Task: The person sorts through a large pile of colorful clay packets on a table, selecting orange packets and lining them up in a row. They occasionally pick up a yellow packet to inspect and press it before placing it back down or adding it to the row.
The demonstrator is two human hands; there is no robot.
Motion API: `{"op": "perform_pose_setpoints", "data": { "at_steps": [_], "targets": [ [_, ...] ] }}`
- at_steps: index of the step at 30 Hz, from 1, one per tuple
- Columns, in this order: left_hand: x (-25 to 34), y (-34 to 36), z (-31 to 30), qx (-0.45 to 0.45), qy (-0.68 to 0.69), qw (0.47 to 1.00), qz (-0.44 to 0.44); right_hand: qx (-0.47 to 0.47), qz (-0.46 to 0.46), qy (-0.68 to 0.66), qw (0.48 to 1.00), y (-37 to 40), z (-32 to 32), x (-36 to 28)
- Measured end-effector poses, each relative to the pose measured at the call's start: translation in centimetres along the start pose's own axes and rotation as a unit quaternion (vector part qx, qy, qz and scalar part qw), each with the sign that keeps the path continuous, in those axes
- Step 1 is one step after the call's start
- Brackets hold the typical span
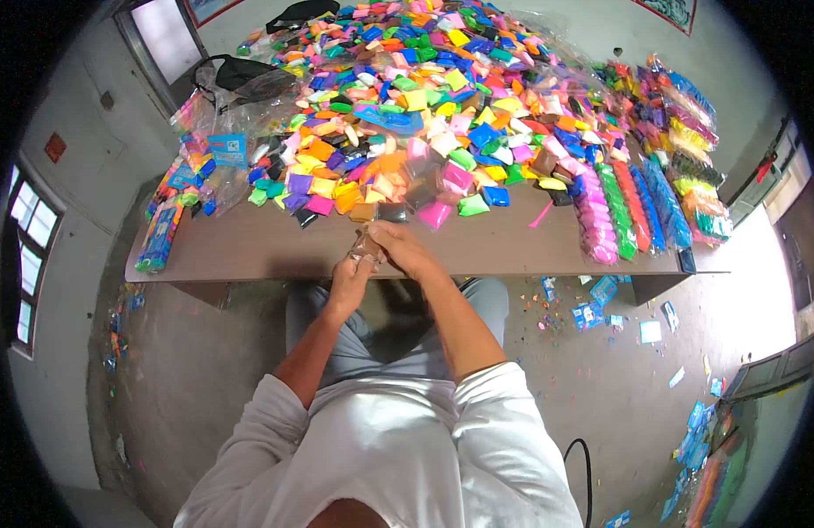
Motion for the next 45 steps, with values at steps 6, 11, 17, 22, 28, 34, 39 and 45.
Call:
{"op": "perform_pose_setpoints", "data": {
  "at_steps": [6,11,17,22,28,34,39,45],
  "targets": [
    [-1.6,0.4,-0.2,-0.053,-0.063,0.996,-0.03,-0.051,0.034,0.029,0.998,-0.4,0.7,0.8],
    [-1.1,0.0,-0.5,-0.059,-0.076,0.995,0.004,0.224,-0.212,0.1,0.946,2.7,-1.8,-2.6],
    [1.1,0.0,0.2,-0.029,-0.169,0.981,0.092,0.455,-0.22,0.276,0.817,8.2,-13.3,-7.7],
    [3.0,-0.7,1.3,-0.012,-0.263,0.954,0.145,0.456,-0.155,0.246,0.841,8.0,-19.6,-8.9],
    [3.2,-0.6,1.4,-0.001,-0.307,0.935,0.178,0.505,-0.234,0.335,0.76,5.1,-24.0,-12.0],
    [3.8,-0.6,1.3,0.009,-0.312,0.931,0.19,0.56,-0.052,0.436,0.702,-0.9,-31.4,-16.7],
    [4.6,-0.8,0.9,0.024,-0.293,0.936,0.192,0.559,0.073,0.472,0.678,-5.8,-33.7,-17.1],
    [3.8,-0.6,0.6,0.025,-0.286,0.941,0.181,0.562,0.009,0.455,0.691,-6.3,-33.9,-17.2]
  ]
}}
Point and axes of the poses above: each hand's wrist, its own y-axis away from the middle knuckle, its own z-axis out of the palm, x = y × z, the point moved 9 cm from there along -y, towards the middle knuckle, and after that the axes turned 13 degrees about z, right-handed, at the moved point
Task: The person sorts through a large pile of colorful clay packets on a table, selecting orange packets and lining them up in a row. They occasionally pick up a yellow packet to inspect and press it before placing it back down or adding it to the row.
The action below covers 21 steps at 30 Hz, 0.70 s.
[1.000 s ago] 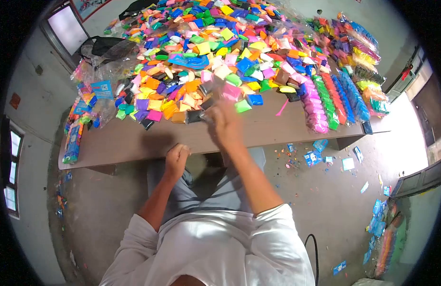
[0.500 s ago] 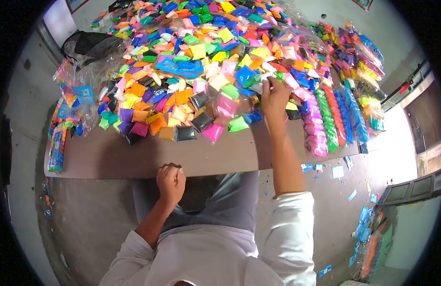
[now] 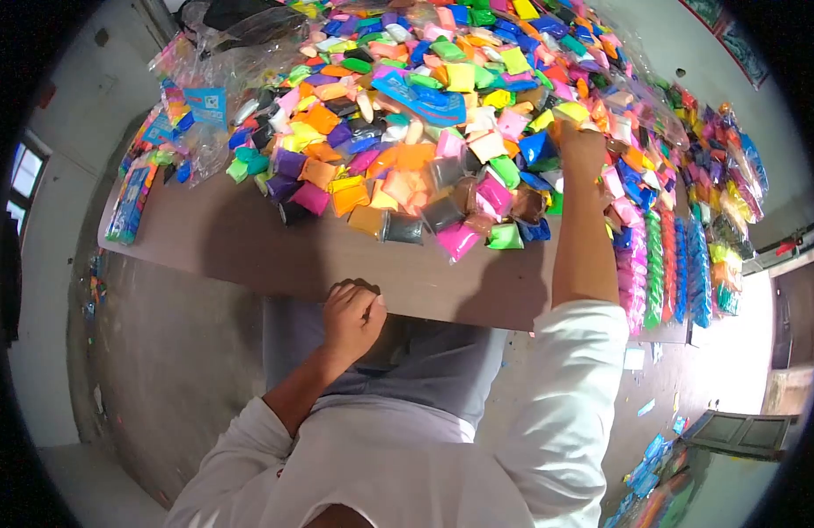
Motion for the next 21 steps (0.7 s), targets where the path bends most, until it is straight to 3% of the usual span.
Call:
{"op": "perform_pose_setpoints", "data": {
  "at_steps": [2,3,4,6,8,10,12,14,15,17,20,21],
  "targets": [
    [-0.1,-0.1,-0.3,0.008,0.005,1.0,0.001,0.029,0.069,-0.085,0.994,0.5,-2.3,0.8],
    [-0.1,-0.2,-0.4,-0.003,0.016,1.0,-0.013,0.002,0.055,-0.198,0.979,2.1,-3.6,0.4],
    [-0.3,-0.3,-0.3,-0.014,0.028,0.999,-0.026,0.002,0.054,-0.197,0.979,2.7,-3.8,0.9],
    [-0.8,-0.3,-0.3,-0.014,0.052,0.997,-0.048,-0.096,0.059,-0.391,0.914,4.0,-3.2,1.9],
    [-1.3,-0.4,-0.4,-0.013,0.076,0.995,-0.07,-0.17,0.052,-0.367,0.913,10.3,-3.9,0.6],
    [-2.3,-0.3,-0.3,-0.021,0.105,0.986,-0.131,-0.291,0.089,-0.487,0.819,18.4,-2.9,-1.7],
    [-3.1,-0.7,-0.2,-0.021,0.105,0.989,-0.1,-0.381,0.084,-0.496,0.776,24.6,-1.1,-2.4],
    [-4.9,0.5,0.7,-0.03,0.251,0.944,-0.212,-0.444,0.098,-0.509,0.731,29.6,0.1,-3.5],
    [-5.1,0.2,0.1,-0.032,0.248,0.943,-0.218,-0.448,0.103,-0.508,0.728,31.0,1.1,-3.2],
    [-5.8,0.8,0.6,-0.078,0.365,0.868,-0.329,-0.502,0.12,-0.559,0.649,34.0,3.5,-3.4],
    [-6.0,0.8,0.0,-0.056,0.415,0.844,-0.334,-0.511,0.147,-0.529,0.661,36.2,3.4,-4.4],
    [-6.2,1.1,0.4,-0.085,0.42,0.842,-0.328,-0.511,0.131,-0.524,0.668,36.8,3.1,-5.1]
  ]
}}
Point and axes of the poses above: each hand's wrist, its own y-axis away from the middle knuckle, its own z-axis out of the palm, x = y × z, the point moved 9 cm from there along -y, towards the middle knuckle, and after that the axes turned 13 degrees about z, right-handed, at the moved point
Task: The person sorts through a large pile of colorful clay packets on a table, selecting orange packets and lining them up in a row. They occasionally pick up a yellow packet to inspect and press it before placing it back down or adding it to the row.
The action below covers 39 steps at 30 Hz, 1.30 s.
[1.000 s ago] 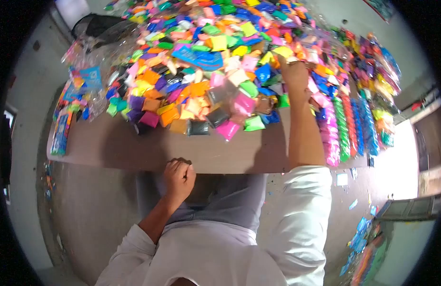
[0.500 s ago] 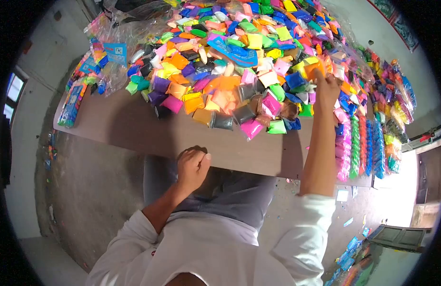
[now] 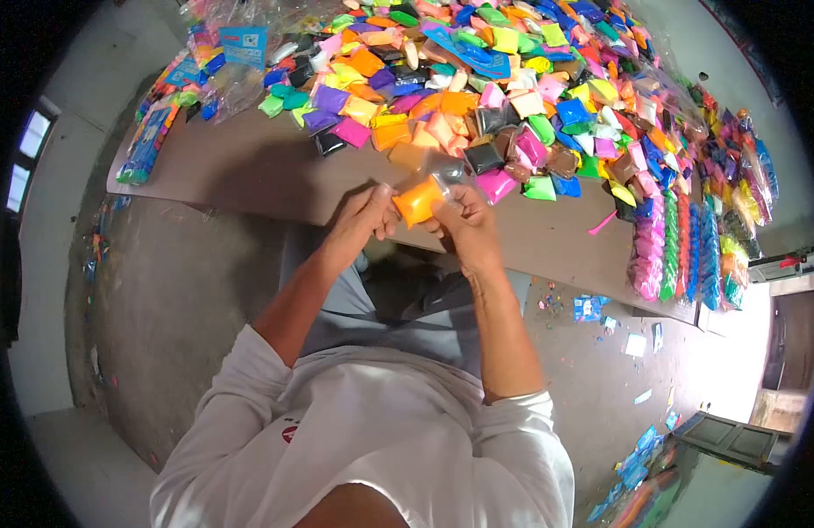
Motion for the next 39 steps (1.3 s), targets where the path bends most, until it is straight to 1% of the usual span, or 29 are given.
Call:
{"op": "perform_pose_setpoints", "data": {
  "at_steps": [1,3,4,7,8,10,12,14,16,18,19,20,22,23,25,27,29,31,33,34,36,37,39],
  "targets": [
    [-0.3,0.1,-0.1,0.002,0.0,1.0,0.002,-0.002,-0.001,0.002,1.0,-0.1,0.4,0.1],
    [0.1,0.2,0.5,-0.004,-0.025,0.998,0.053,-0.004,0.001,0.016,1.0,-0.6,0.8,0.8],
    [0.6,0.4,0.6,0.011,-0.025,0.997,0.066,-0.007,0.0,0.017,1.0,-0.9,0.8,1.1],
    [0.2,0.5,0.3,0.023,-0.061,0.994,0.086,-0.025,-0.007,0.023,0.999,-1.3,0.9,1.1],
    [0.1,0.5,0.1,0.023,-0.061,0.994,0.087,-0.028,0.004,0.013,1.0,-1.1,0.9,1.2],
    [0.1,0.6,0.3,-0.006,-0.055,0.995,0.084,-0.032,0.016,0.004,0.999,-0.9,1.0,1.2],
    [0.3,0.7,0.3,-0.006,-0.065,0.994,0.089,-0.051,0.042,0.03,0.997,-0.7,1.4,1.3],
    [0.0,0.8,0.5,-0.008,-0.074,0.993,0.092,-0.063,0.027,0.026,0.997,-1.1,1.1,1.6],
    [-0.7,0.9,0.3,0.015,-0.04,0.997,0.067,-0.077,0.014,0.021,0.997,-1.0,1.3,1.6],
    [0.0,0.9,0.3,0.006,-0.049,0.996,0.075,-0.046,-0.019,-0.006,0.999,-0.6,0.9,1.3],
    [0.4,0.9,0.4,-0.002,-0.058,0.995,0.084,-0.045,-0.018,-0.007,0.999,-0.6,0.9,1.4],
    [-0.1,0.8,0.6,-0.004,-0.059,0.995,0.084,-0.04,-0.021,0.005,0.999,-0.5,0.9,1.3],
    [-0.4,0.4,0.8,0.012,-0.042,0.991,0.123,-0.036,-0.026,0.015,0.999,-0.6,0.8,1.4],
    [-0.9,0.4,0.7,0.011,-0.044,0.991,0.123,-0.039,-0.03,0.038,0.998,-0.7,0.8,1.5],
    [-0.7,0.5,0.5,0.023,-0.086,0.988,0.126,-0.042,-0.036,0.06,0.997,-0.5,1.2,1.4],
    [-0.4,0.8,0.4,0.029,-0.083,0.988,0.123,-0.017,-0.026,0.056,0.998,-0.2,1.0,1.3],
    [-0.4,0.8,0.3,0.035,-0.08,0.989,0.121,-0.025,-0.021,0.051,0.998,-0.5,0.8,1.6],
    [-0.4,0.5,0.4,0.018,-0.071,0.989,0.129,-0.034,-0.016,0.047,0.998,-0.3,1.3,1.2],
    [-0.3,0.7,0.4,0.02,-0.083,0.987,0.133,0.003,0.031,0.1,0.994,0.0,1.3,1.4],
    [-0.2,0.8,0.3,0.02,-0.095,0.986,0.136,0.001,0.031,0.1,0.995,-0.1,1.2,1.6],
    [-0.4,0.7,0.3,0.022,-0.081,0.988,0.13,0.01,-0.001,0.154,0.988,-0.5,1.0,1.7],
    [-0.6,0.6,0.2,0.024,-0.065,0.99,0.123,0.009,-0.002,0.155,0.988,-0.6,1.0,2.0],
    [-0.6,0.6,0.1,0.028,-0.065,0.99,0.118,0.015,-0.052,0.133,0.99,-0.3,1.0,1.9]
  ]
}}
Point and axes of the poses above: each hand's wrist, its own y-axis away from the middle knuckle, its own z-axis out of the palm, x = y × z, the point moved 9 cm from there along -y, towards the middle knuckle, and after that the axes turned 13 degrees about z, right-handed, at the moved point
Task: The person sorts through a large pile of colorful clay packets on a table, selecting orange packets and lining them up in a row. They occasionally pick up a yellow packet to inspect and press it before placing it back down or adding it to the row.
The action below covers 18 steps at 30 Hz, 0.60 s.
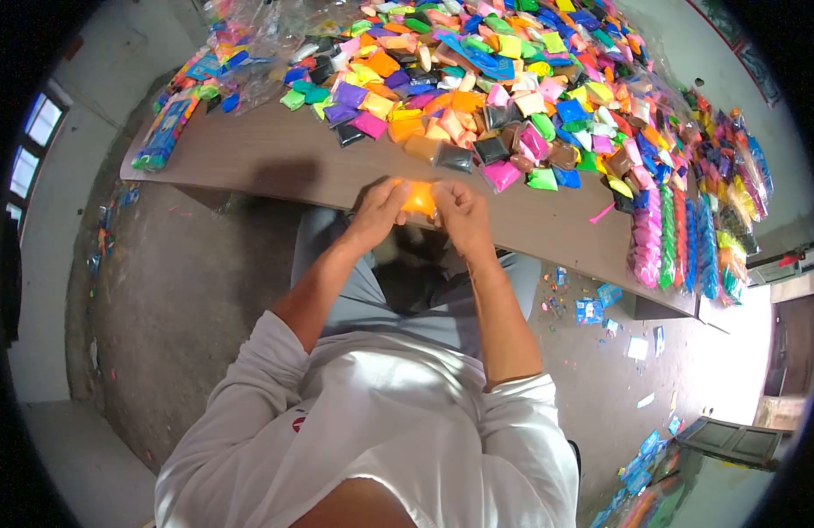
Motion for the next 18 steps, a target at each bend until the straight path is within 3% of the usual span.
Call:
{"op": "perform_pose_setpoints", "data": {
  "at_steps": [7,9,12,18],
  "targets": [
    [0.7,-0.1,-0.1,-0.004,-0.003,1.0,0.007,0.028,-0.016,-0.006,0.999,0.4,0.2,-0.6],
    [0.4,-0.1,-0.2,0.005,0.019,1.0,0.01,-0.005,0.026,0.002,1.0,0.7,0.5,-0.7],
    [0.4,-0.1,-0.5,0.008,0.025,1.0,0.012,-0.055,0.009,0.048,0.997,1.2,1.2,-2.1],
    [0.7,0.0,-0.4,0.016,0.01,1.0,0.01,-0.103,0.057,0.0,0.993,0.5,1.0,-0.6]
  ]
}}
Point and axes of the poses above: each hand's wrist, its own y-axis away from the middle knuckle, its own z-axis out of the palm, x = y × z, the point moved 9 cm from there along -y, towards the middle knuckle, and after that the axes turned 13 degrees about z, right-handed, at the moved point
